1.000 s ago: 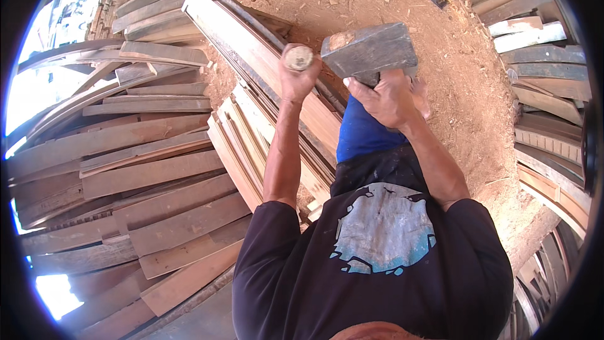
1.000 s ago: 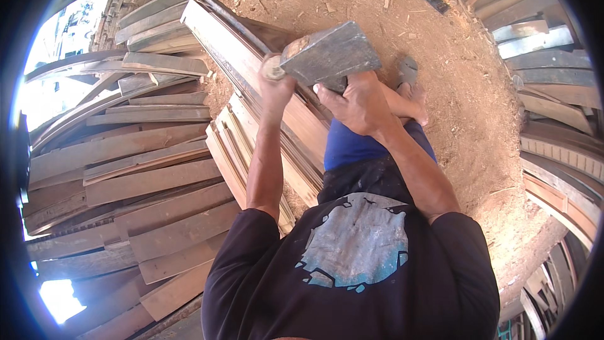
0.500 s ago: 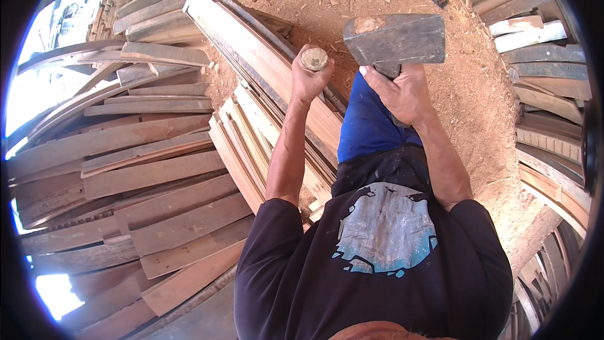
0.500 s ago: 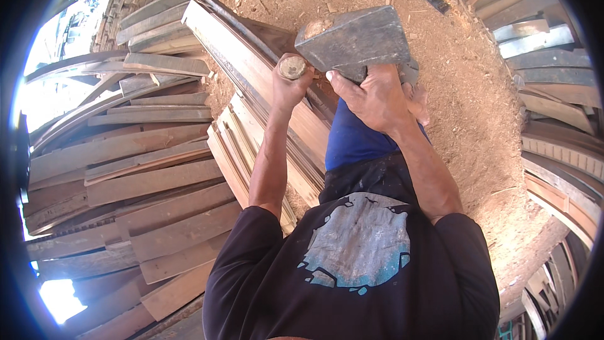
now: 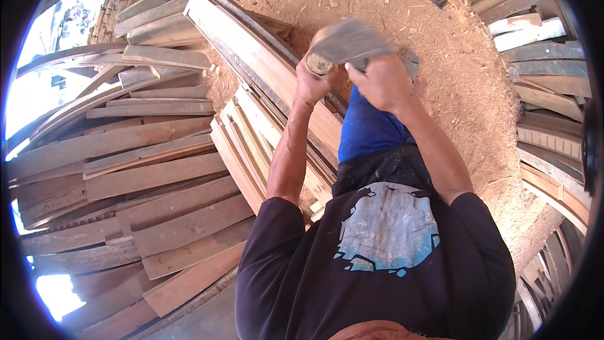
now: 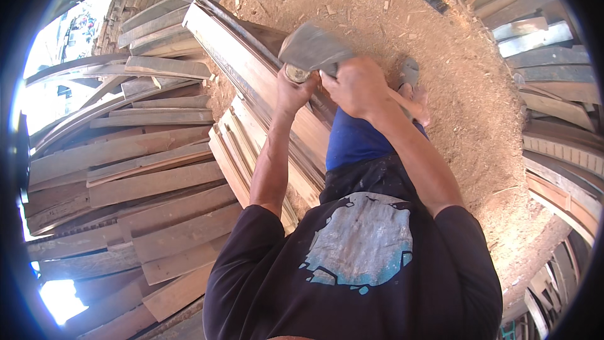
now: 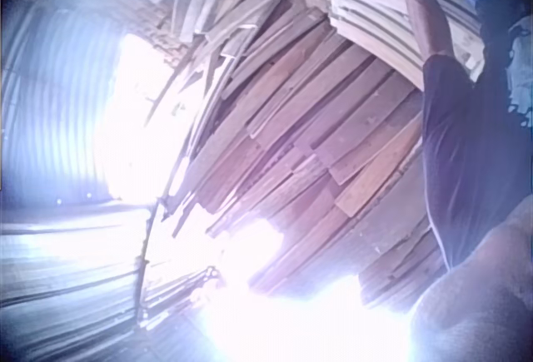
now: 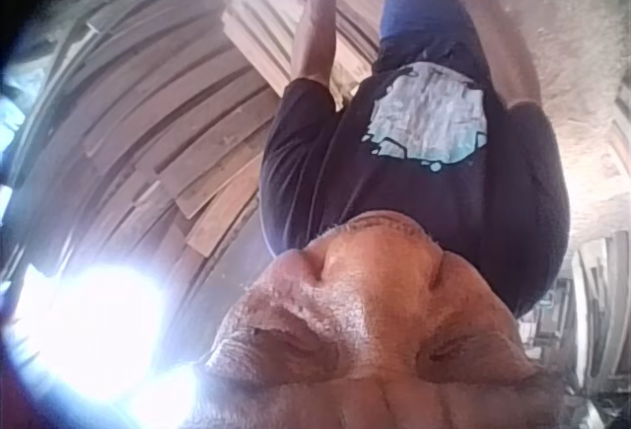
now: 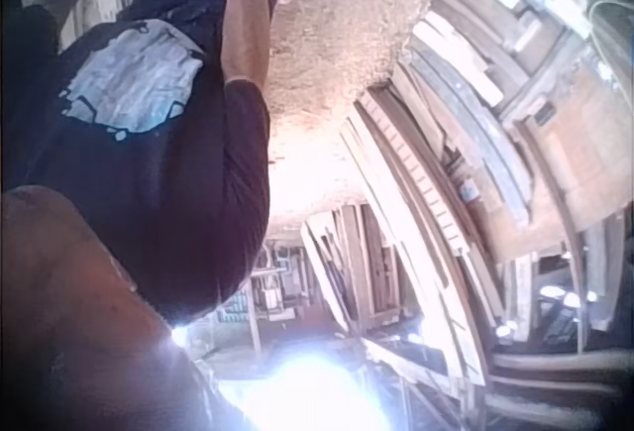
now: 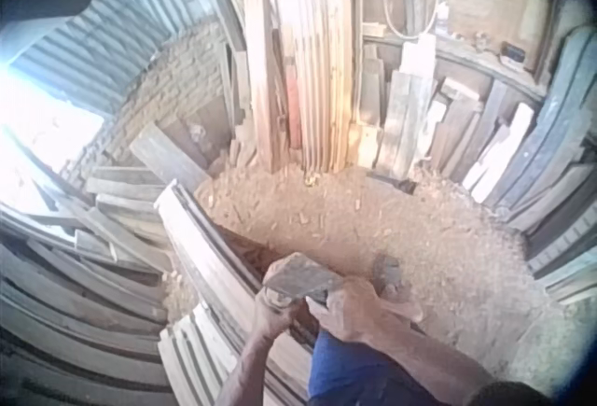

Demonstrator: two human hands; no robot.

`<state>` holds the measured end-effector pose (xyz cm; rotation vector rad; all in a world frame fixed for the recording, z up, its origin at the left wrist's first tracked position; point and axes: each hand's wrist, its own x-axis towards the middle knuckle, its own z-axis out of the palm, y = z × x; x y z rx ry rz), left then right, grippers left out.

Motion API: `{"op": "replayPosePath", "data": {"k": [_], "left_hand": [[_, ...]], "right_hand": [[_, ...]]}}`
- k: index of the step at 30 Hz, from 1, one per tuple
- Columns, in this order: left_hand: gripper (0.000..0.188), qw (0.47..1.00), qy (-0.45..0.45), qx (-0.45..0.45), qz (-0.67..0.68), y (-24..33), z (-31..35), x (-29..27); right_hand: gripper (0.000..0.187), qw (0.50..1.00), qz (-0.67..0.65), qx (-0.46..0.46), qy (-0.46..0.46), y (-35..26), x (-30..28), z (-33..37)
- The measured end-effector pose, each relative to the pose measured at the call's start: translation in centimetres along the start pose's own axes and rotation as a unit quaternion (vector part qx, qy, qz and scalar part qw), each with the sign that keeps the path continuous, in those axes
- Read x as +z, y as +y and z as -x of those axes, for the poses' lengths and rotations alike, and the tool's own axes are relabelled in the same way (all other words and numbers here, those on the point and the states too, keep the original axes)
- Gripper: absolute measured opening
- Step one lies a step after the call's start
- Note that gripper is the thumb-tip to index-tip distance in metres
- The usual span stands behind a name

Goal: The person uses a chisel and mallet to carve and shape wooden planks in a workshop. They repeatedly strike the chisel to remove material, then inspect and reposition the planks to continue shaping them.

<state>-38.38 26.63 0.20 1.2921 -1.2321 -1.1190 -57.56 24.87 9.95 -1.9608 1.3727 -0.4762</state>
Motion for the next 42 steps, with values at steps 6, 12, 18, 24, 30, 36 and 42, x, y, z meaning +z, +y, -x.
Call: {"op": "replayPosePath", "data": {"k": [6, 12, 18, 24, 30, 36, 42], "left_hand": [[0.018, 0.993, -0.029, 0.021, -0.11, -0.4, 2.6, 0.1], [0.028, 0.981, 0.183, 0.012, -0.069, 1.1, 1.2, -0.8], [0.038, 0.982, 0.043, -0.022, -0.184, 3.0, 0.1, -3.6], [0.045, 0.756, -0.279, -0.164, -0.568, -5.5, 7.2, -5.1], [0.059, 0.793, -0.15, -0.17, -0.566, -3.8, 9.3, -6.1], [0.065, 0.868, 0.011, -0.164, -0.469, -1.1, 8.9, -8.2], [0.062, 0.838, -0.093, -0.204, -0.497, -4.7, 12.0, -7.6]], "right_hand": [[0.034, 0.998, 0.027, -0.007, -0.065, 1.4, 2.1, 1.6], [0.028, 0.936, -0.292, -0.145, 0.131, 0.2, 2.0, 3.4], [0.017, 0.928, -0.368, -0.04, 0.047, 1.0, 1.2, 6.8], [0.014, 0.916, -0.397, -0.022, 0.055, 2.3, 2.1, 8.5], [0.015, 0.926, -0.368, 0.022, 0.077, 2.8, 2.4, 9.3], [0.014, 0.898, -0.422, 0.031, 0.118, 1.1, 2.1, 10.9], [0.017, 0.891, -0.441, 0.018, 0.104, 1.1, 1.7, 12.5]]}}
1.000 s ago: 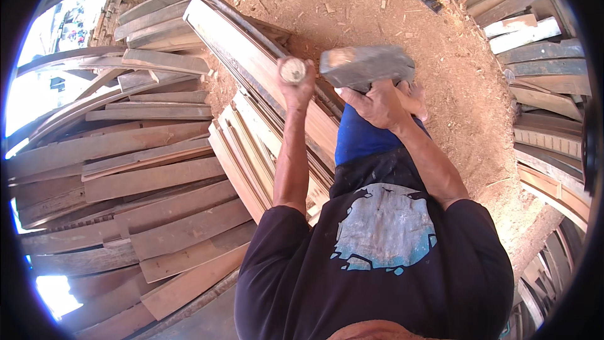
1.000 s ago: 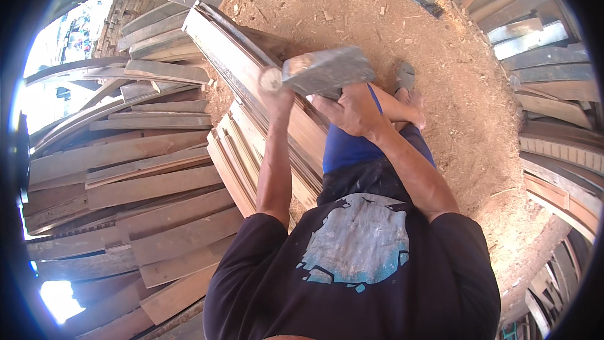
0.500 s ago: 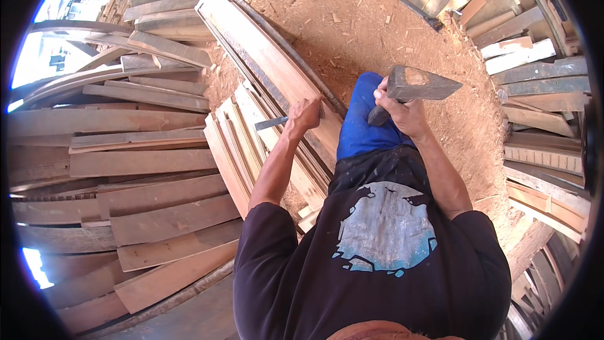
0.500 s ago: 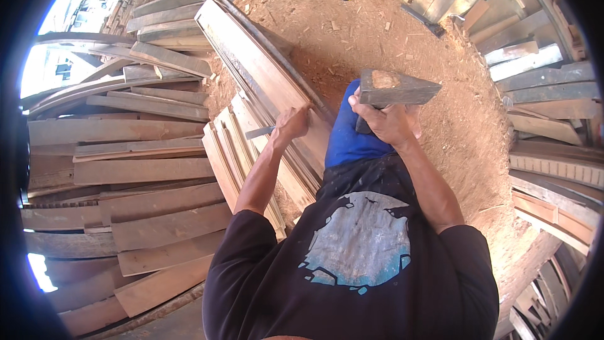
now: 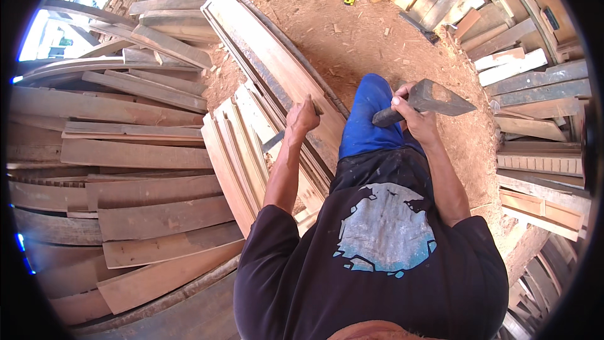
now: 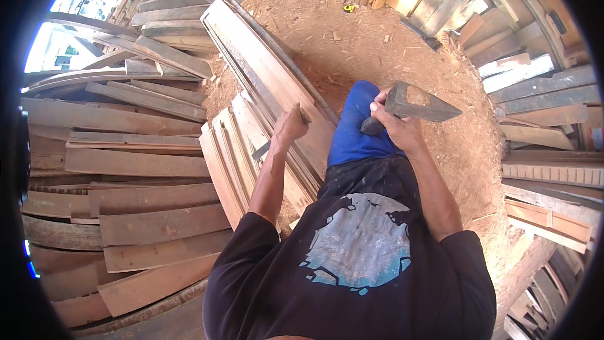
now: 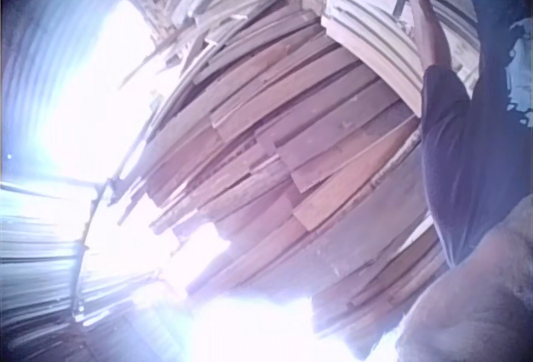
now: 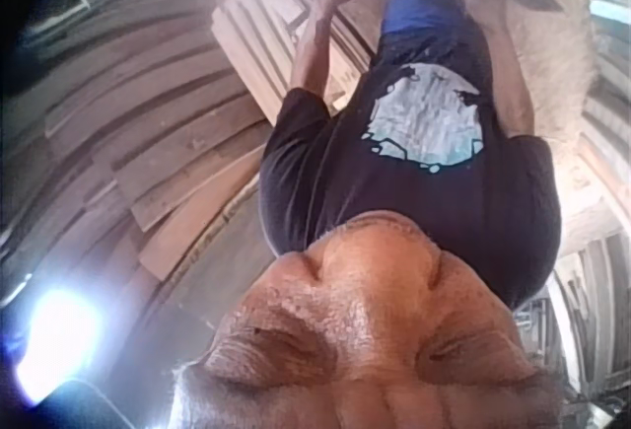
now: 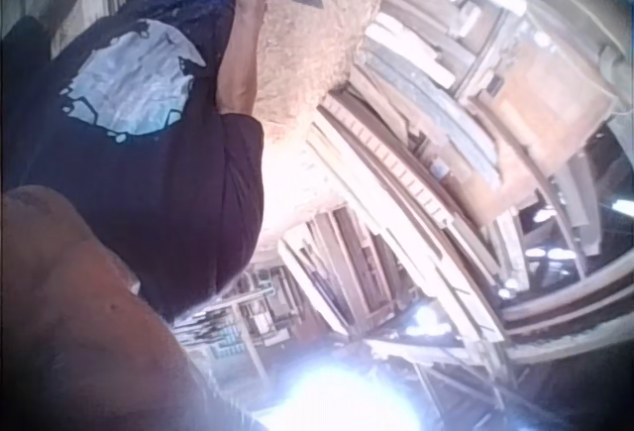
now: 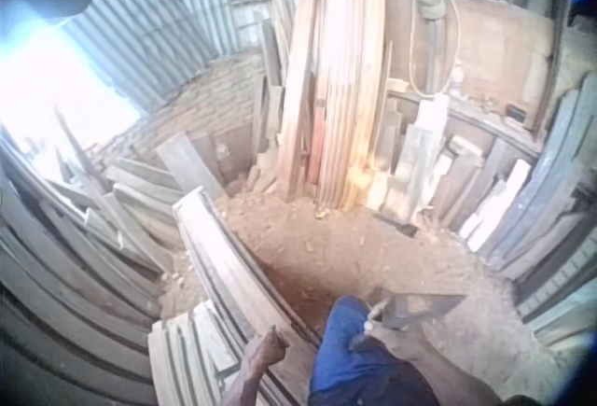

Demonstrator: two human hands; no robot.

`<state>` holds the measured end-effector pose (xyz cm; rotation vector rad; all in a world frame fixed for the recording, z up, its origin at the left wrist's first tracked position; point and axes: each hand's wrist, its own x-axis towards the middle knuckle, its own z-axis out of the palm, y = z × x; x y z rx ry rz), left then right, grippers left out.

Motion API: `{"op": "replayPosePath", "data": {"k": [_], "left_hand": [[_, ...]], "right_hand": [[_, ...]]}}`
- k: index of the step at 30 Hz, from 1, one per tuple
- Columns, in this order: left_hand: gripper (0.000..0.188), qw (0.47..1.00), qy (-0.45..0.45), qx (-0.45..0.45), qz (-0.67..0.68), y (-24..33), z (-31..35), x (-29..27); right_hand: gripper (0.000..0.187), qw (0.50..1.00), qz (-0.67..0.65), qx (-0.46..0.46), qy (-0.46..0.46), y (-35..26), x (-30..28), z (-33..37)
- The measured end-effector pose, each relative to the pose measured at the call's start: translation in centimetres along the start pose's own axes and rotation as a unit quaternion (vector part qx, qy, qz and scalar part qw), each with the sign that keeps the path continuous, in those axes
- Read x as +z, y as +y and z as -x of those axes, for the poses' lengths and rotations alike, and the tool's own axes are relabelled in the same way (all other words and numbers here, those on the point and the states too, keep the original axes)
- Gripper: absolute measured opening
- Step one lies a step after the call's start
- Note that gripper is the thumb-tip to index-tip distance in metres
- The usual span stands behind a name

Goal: The person uses a chisel and mallet to carve and shape wooden planks in a workshop. They repeatedly strike the chisel to remove material, then inspect and reposition the planks to continue shaping them.

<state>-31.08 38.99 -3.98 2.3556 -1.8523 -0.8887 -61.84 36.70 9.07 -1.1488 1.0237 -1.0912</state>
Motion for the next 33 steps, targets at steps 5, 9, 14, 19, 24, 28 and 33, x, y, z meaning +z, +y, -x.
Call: {"op": "replayPosePath", "data": {"k": [5, 9, 14, 19, 24, 28, 33], "left_hand": [[0.094, 0.998, -0.049, -0.029, -0.031, 1.0, 1.7, 2.7], [0.114, 0.996, -0.072, -0.035, -0.042, 1.4, 1.4, 3.1], [0.122, 0.99, -0.102, -0.102, 0.01, 3.6, 1.1, 2.7], [0.123, 0.978, -0.133, -0.156, -0.033, 4.8, 0.3, 2.4], [0.126, 0.957, -0.175, -0.2, -0.114, 7.5, -0.3, 1.3], [0.127, 0.949, -0.18, -0.233, -0.115, 7.2, -0.4, 2.0], [0.122, 0.945, -0.17, -0.257, -0.108, 8.3, -1.1, 1.8]], "right_hand": [[0.016, 1.0, 0.017, -0.016, -0.016, 1.1, -1.2, 0.7], [0.016, 0.998, 0.042, -0.003, -0.039, 1.8, -2.2, -0.1], [0.013, 0.999, 0.017, 0.003, -0.029, 1.2, -4.3, -3.5], [0.015, 0.995, 0.059, 0.049, 0.063, 3.5, -9.7, -7.5], [0.022, 0.964, 0.221, 0.114, 0.1, 3.0, -16.8, -8.5], [0.014, 0.969, 0.146, 0.189, 0.062, 1.6, -20.2, -7.5], [0.013, 0.968, 0.177, 0.178, -0.013, 2.2, -21.7, -8.1]]}}
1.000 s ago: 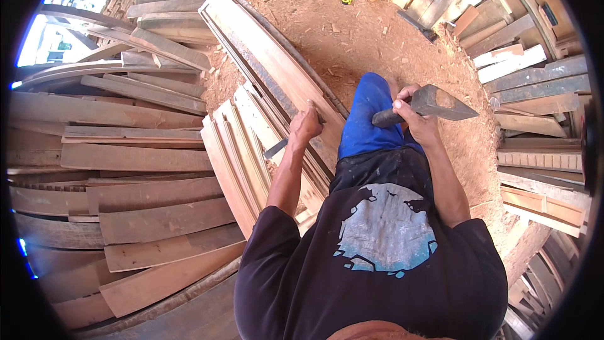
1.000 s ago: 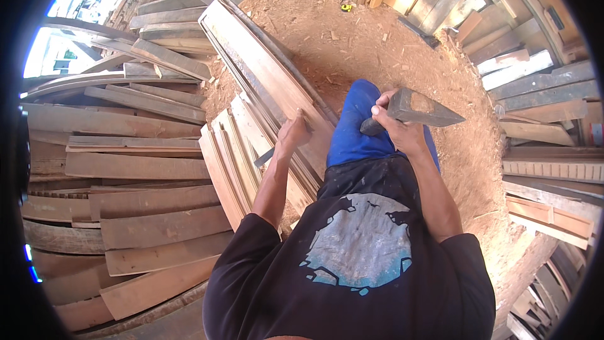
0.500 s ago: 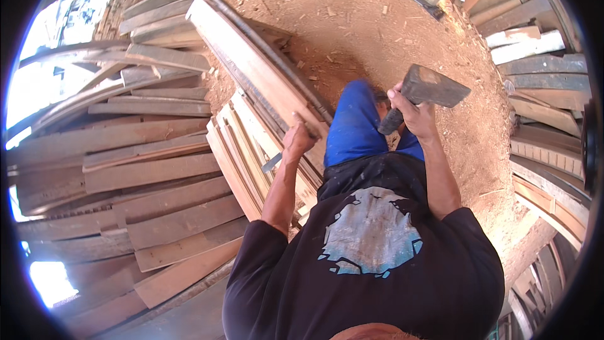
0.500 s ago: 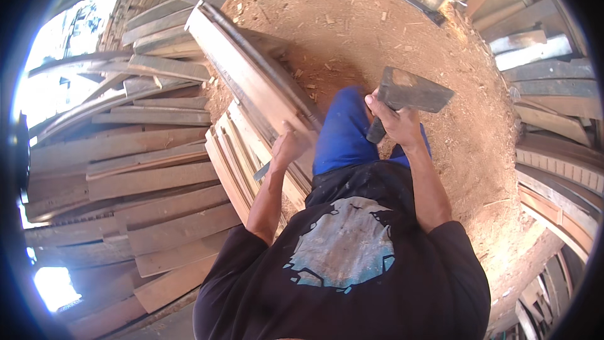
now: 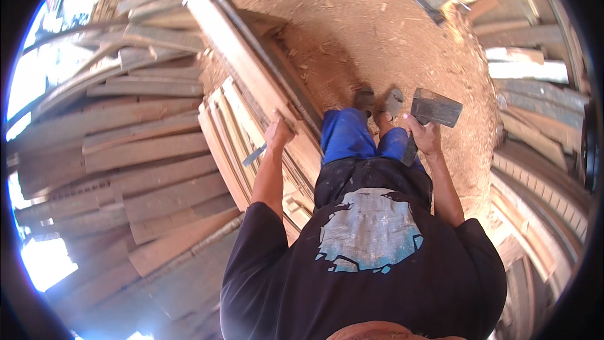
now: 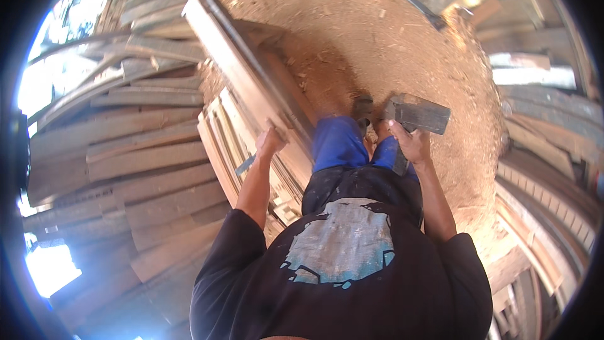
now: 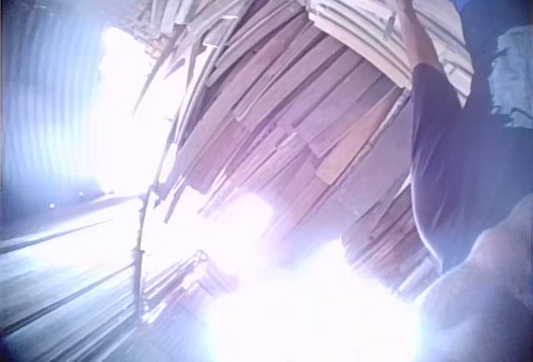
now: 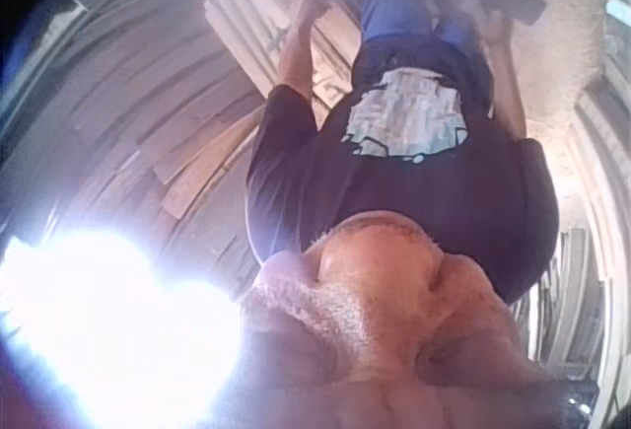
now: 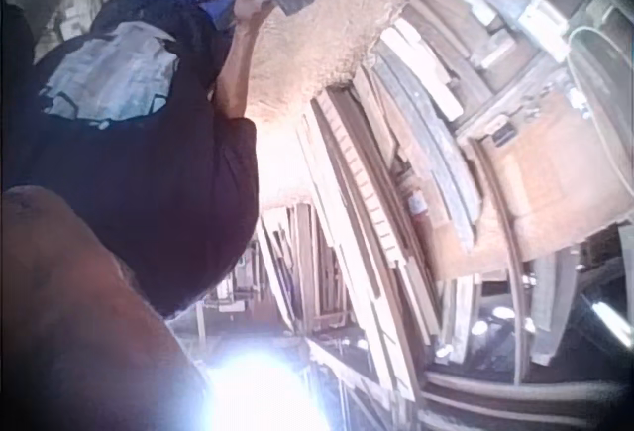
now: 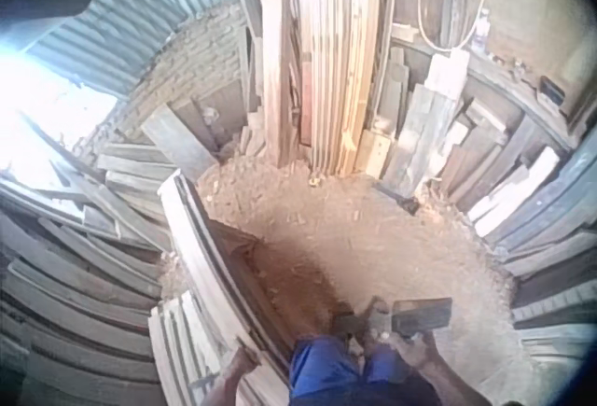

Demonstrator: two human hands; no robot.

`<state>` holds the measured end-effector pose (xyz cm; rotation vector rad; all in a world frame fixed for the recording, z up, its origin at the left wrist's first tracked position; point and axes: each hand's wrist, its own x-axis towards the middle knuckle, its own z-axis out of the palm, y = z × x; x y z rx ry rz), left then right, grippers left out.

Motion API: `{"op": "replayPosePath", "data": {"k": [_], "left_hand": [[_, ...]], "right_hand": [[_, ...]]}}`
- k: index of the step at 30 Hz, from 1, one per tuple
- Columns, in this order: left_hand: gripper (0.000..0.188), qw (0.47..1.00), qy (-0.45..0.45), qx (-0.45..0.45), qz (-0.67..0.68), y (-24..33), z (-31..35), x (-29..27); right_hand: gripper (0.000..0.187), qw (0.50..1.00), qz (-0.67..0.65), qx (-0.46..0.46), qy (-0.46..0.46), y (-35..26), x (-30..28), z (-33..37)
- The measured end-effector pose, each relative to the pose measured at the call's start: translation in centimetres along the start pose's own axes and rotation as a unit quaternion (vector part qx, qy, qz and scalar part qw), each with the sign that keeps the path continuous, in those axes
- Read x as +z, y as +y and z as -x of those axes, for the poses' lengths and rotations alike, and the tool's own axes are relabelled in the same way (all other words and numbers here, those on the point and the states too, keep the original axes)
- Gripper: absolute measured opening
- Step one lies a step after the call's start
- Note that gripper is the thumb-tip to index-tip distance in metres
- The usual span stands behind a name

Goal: The person uses a chisel and mallet to carve and shape wooden planks in a workshop. They repeatedly strike the chisel to remove material, then inspect and reposition the planks to continue shaping them.

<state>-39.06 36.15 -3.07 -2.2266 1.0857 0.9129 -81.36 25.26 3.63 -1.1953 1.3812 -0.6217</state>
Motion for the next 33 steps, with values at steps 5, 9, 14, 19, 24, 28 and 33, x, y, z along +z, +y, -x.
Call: {"op": "replayPosePath", "data": {"k": [5, 9, 14, 19, 24, 28, 33], "left_hand": [[0.111, 0.997, 0.025, -0.02, 0.069, -2.8, -0.8, 4.2], [0.103, 0.993, 0.038, -0.045, 0.102, -3.0, 1.2, 6.8], [0.115, 0.987, 0.026, -0.062, 0.145, -1.0, 5.0, 7.8], [0.117, 0.978, 0.041, -0.039, 0.203, -1.8, 4.5, 13.3], [0.118, 0.988, 0.005, -0.019, 0.153, -2.0, -0.3, 13.0], [0.12, 0.983, -0.002, -0.062, 0.171, -0.9, 3.3, 11.5], [0.118, 0.985, 0.002, -0.068, 0.162, -1.2, 3.0, 12.5]], "right_hand": [[0.019, 0.996, 0.0, -0.017, -0.084, -1.5, 0.5, -0.3], [0.027, 0.987, 0.04, -0.052, -0.145, -2.0, 0.0, 0.8], [0.033, 0.979, 0.095, -0.087, -0.158, -3.2, -1.0, 1.7], [0.031, 0.971, 0.101, -0.137, -0.17, -3.1, -0.4, 1.2], [0.019, 0.985, 0.007, -0.116, -0.126, -3.1, -0.9, 1.1], [0.016, 0.983, -0.009, -0.103, -0.149, -3.1, -0.2, 0.9], [0.019, 0.978, 0.019, -0.124, -0.168, -3.2, 0.9, 0.8]]}}
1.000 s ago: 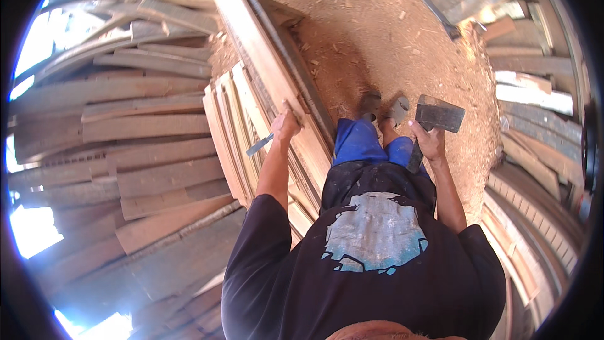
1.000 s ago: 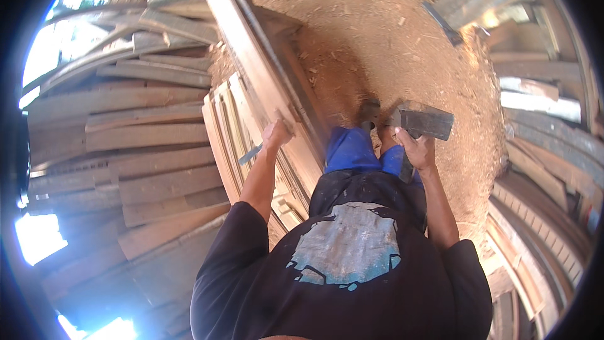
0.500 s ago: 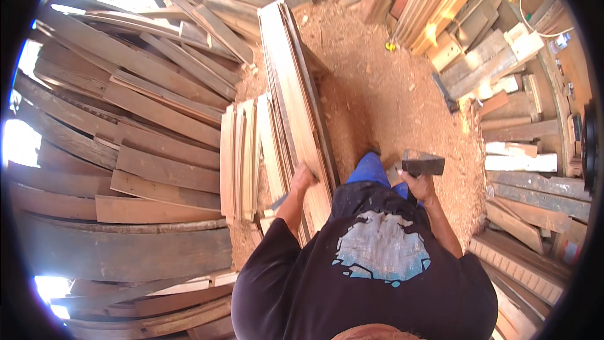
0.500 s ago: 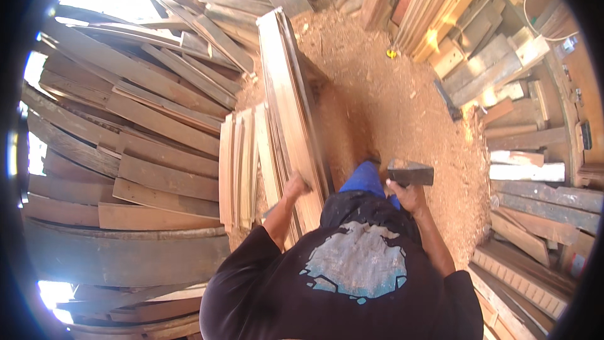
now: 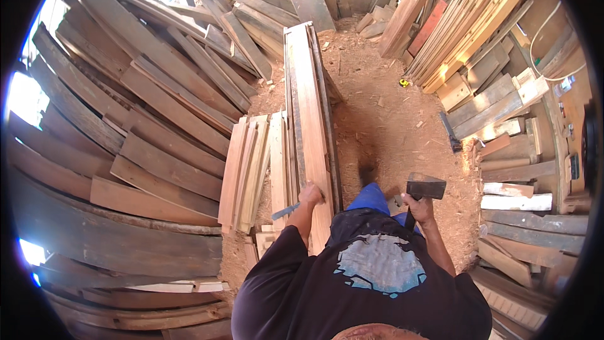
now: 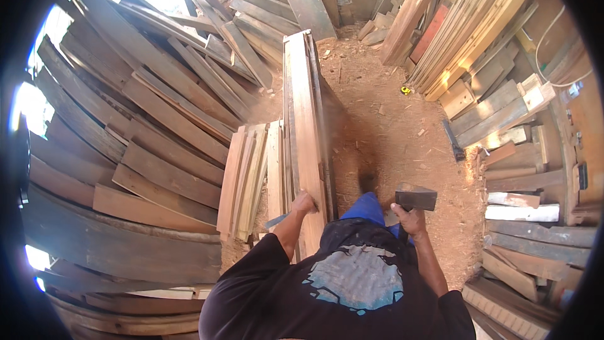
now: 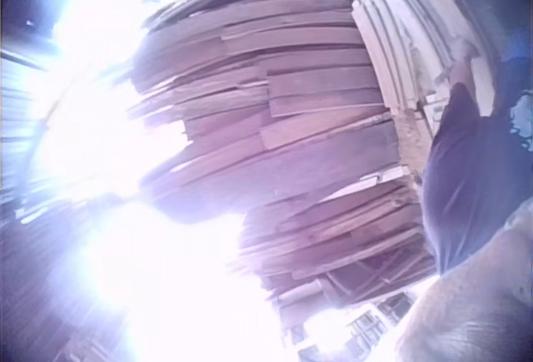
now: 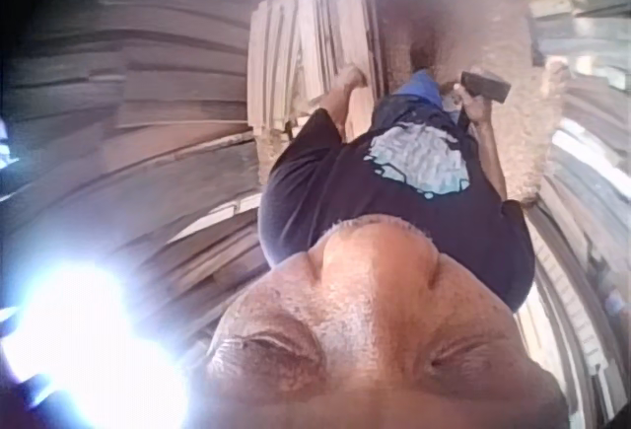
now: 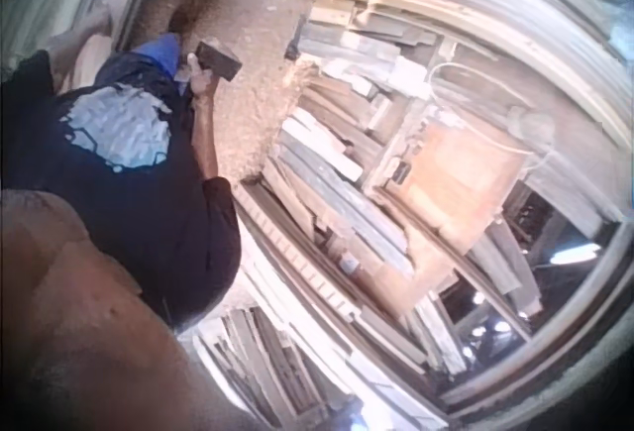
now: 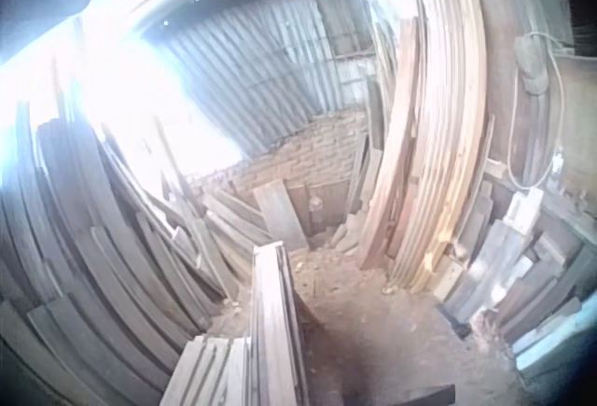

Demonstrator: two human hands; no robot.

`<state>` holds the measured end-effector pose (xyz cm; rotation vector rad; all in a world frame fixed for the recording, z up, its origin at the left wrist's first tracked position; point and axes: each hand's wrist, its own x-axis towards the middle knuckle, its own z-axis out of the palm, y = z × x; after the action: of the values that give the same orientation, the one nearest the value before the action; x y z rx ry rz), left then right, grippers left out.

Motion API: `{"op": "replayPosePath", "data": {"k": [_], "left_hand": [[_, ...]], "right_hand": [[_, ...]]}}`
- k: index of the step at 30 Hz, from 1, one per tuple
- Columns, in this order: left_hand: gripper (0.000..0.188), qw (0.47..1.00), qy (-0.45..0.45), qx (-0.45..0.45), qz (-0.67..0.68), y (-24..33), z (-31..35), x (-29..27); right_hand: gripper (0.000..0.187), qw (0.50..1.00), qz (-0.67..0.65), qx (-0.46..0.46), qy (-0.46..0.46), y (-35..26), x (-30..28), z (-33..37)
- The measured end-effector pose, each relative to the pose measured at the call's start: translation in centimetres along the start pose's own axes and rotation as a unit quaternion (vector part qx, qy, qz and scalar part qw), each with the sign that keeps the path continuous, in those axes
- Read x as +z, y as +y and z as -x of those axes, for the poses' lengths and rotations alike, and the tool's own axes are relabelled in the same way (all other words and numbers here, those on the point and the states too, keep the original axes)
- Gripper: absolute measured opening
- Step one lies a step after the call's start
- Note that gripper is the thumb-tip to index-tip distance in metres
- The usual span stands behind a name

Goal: The person uses a chisel and mallet to carve and shape wooden planks in a workshop. They repeatedly strike the chisel to remove material, then inspect and reposition the planks to continue shaping them.

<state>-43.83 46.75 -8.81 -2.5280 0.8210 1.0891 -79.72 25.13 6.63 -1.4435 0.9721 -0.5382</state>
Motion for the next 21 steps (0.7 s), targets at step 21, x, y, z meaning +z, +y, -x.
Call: {"op": "replayPosePath", "data": {"k": [21], "left_hand": [[0.066, 0.805, 0.413, 0.275, 0.326, 4.2, 18.8, -4.6]], "right_hand": [[0.022, 0.944, -0.089, 0.122, -0.294, -4.7, 8.6, -2.2]]}}
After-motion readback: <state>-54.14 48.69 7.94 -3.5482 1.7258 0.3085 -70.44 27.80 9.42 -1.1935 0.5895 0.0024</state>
